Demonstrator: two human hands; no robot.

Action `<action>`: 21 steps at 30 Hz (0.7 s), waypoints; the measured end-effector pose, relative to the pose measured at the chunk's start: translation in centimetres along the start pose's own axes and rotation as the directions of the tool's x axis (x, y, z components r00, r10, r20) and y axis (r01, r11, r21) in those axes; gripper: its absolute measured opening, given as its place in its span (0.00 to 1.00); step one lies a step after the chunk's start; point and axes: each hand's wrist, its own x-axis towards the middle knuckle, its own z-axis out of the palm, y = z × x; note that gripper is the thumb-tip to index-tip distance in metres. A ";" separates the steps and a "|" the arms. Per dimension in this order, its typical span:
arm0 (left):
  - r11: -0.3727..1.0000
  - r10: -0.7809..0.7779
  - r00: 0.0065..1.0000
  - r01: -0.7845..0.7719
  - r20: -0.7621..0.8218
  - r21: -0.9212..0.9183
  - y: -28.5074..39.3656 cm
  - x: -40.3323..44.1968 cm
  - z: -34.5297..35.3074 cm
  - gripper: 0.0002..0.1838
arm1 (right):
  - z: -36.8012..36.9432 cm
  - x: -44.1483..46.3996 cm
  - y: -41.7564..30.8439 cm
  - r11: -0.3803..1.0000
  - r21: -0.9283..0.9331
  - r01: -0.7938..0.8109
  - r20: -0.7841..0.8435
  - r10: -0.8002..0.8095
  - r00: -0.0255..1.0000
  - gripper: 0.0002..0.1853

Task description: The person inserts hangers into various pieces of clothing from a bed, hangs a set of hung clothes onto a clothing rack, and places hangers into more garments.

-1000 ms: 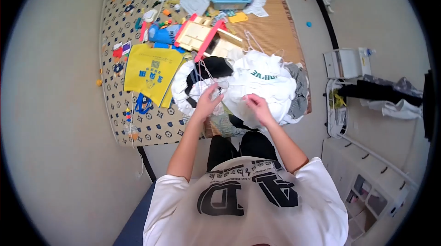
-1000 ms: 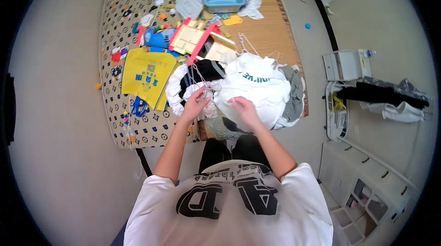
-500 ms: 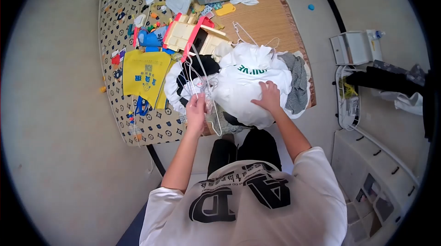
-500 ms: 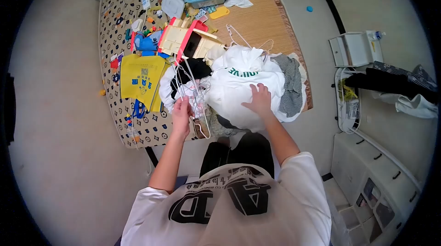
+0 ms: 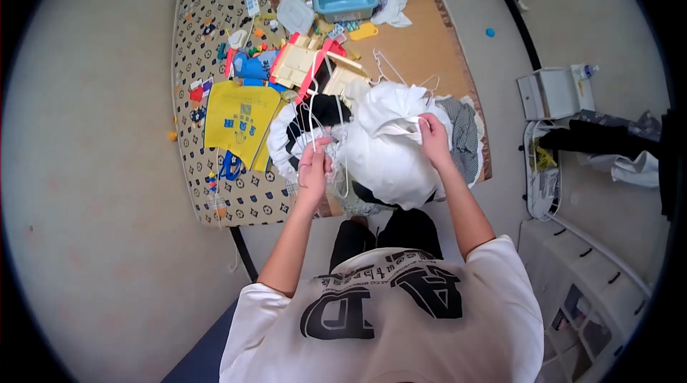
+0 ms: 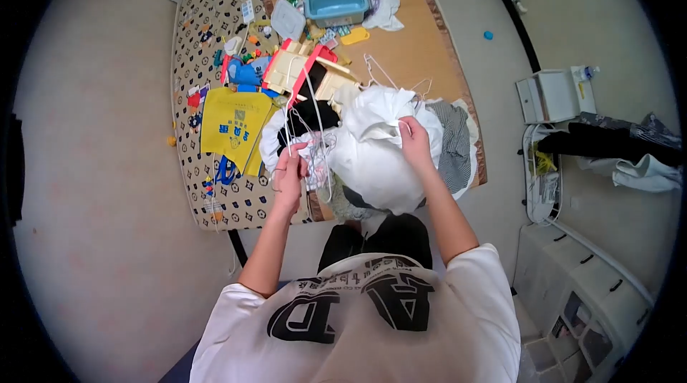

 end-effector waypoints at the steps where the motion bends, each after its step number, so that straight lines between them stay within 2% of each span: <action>1: 0.998 0.057 0.998 -0.057 0.026 0.031 1.1 0.2 0.5 0.17 | -0.5 0.4 -3.0 0.989 0.040 0.141 -0.036 -0.139 0.990 0.11; 4: 0.973 0.188 0.975 -0.201 0.118 0.114 6.7 -0.4 2.9 0.14 | -2.4 1.0 -13.0 0.967 0.019 0.255 0.123 -0.255 0.959 0.11; 6: 0.949 0.310 0.936 -0.316 0.170 0.011 7.2 1.0 4.6 0.19 | -3.2 0.1 -20.0 0.952 -0.016 0.305 0.258 -0.291 0.921 0.11; 8: 0.799 0.526 0.829 -0.558 0.187 0.225 12.3 0.4 6.6 0.25 | -3.4 -0.8 -25.2 0.923 -0.062 0.380 0.369 -0.332 0.868 0.10; 9: 0.645 0.684 0.702 -0.709 0.200 0.284 14.3 0.6 7.2 0.30 | -3.3 -1.2 -27.0 0.921 0.042 0.387 0.421 -0.368 0.829 0.09; 10: 0.521 0.760 0.621 -0.758 0.190 0.394 15.1 1.2 7.8 0.31 | -3.3 -2.0 -29.6 0.908 0.084 0.410 0.424 -0.405 0.810 0.09; 12: 0.571 0.751 0.630 -0.770 0.198 0.285 16.6 1.8 8.1 0.30 | -4.0 -4.2 -34.8 0.876 0.169 0.451 0.426 -0.478 0.768 0.08; 15: 0.752 0.521 0.806 -0.589 0.280 0.297 19.3 0.1 6.6 0.22 | -6.2 -5.2 -38.7 0.851 0.173 0.495 0.403 -0.520 0.753 0.08; 16: 0.738 0.521 0.807 -0.589 0.276 0.330 19.2 0.3 6.0 0.19 | -7.0 -5.6 -39.7 0.840 0.177 0.513 0.392 -0.539 0.746 0.08; 19: 0.703 0.479 0.837 -0.547 0.265 0.455 19.7 0.6 3.2 0.09 | -8.8 -6.7 -41.7 0.818 0.045 0.573 0.367 -0.547 0.752 0.05; 20: 0.716 0.575 0.798 -0.597 0.179 0.362 18.2 2.0 2.2 0.09 | -9.2 -6.6 -41.9 0.738 -0.068 0.671 0.350 -0.612 0.709 0.05; 21: 0.703 0.604 0.784 -0.608 0.143 0.369 19.3 1.8 0.8 0.09 | -9.5 -6.3 -41.8 0.639 -0.181 0.748 0.341 -0.672 0.657 0.06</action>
